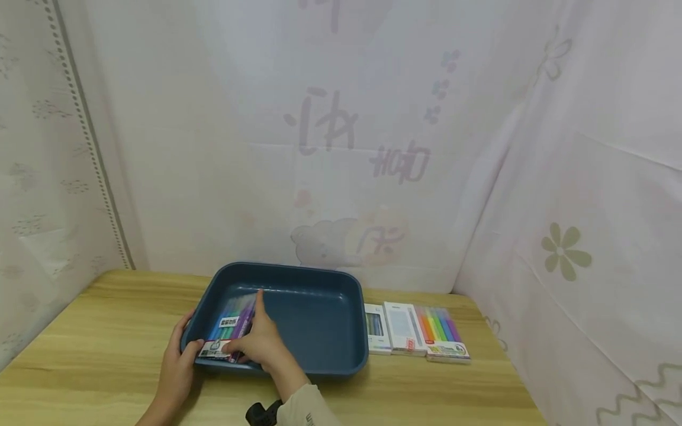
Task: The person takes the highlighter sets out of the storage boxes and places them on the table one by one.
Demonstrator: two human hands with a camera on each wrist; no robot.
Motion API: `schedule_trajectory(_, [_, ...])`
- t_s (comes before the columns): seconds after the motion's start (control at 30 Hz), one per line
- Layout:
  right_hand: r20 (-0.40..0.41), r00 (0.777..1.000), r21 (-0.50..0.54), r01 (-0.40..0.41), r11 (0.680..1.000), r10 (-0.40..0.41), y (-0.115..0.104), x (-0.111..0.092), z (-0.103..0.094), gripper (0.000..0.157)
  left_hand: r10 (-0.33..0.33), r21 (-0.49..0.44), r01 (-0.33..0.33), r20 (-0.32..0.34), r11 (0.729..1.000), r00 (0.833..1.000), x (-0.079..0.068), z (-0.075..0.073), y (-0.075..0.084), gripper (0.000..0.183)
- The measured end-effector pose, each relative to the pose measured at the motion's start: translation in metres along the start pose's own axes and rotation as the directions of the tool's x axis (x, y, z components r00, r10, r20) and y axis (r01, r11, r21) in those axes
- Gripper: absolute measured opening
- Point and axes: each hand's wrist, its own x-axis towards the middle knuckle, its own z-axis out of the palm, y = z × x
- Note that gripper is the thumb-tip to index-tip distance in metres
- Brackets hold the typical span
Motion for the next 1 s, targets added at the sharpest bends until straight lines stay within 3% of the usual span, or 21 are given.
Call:
schedule_trajectory(0.3, [-0.017,0.999,-0.05,0.046,0.998,-0.047,0.0,-0.004,0.005,0.132,0.007,0.018,-0.007,-0.014,1.0,1.0,0.001,-0.002,0.0,0.06])
schedule_trajectory(0.63, [-0.092,0.993,-0.032,0.072,0.997,-0.075,0.005,-0.007,0.005,0.108,0.004,0.006,-0.004,0.0,1.0,1.0,0.0,0.002,-0.002,0.06])
schedule_trajectory(1.0, [-0.165,0.98,0.08,0.129,0.988,-0.114,0.002,-0.017,-0.005,0.092,0.002,-0.004,-0.002,-0.007,1.0,1.0,0.001,-0.001,0.0,0.063])
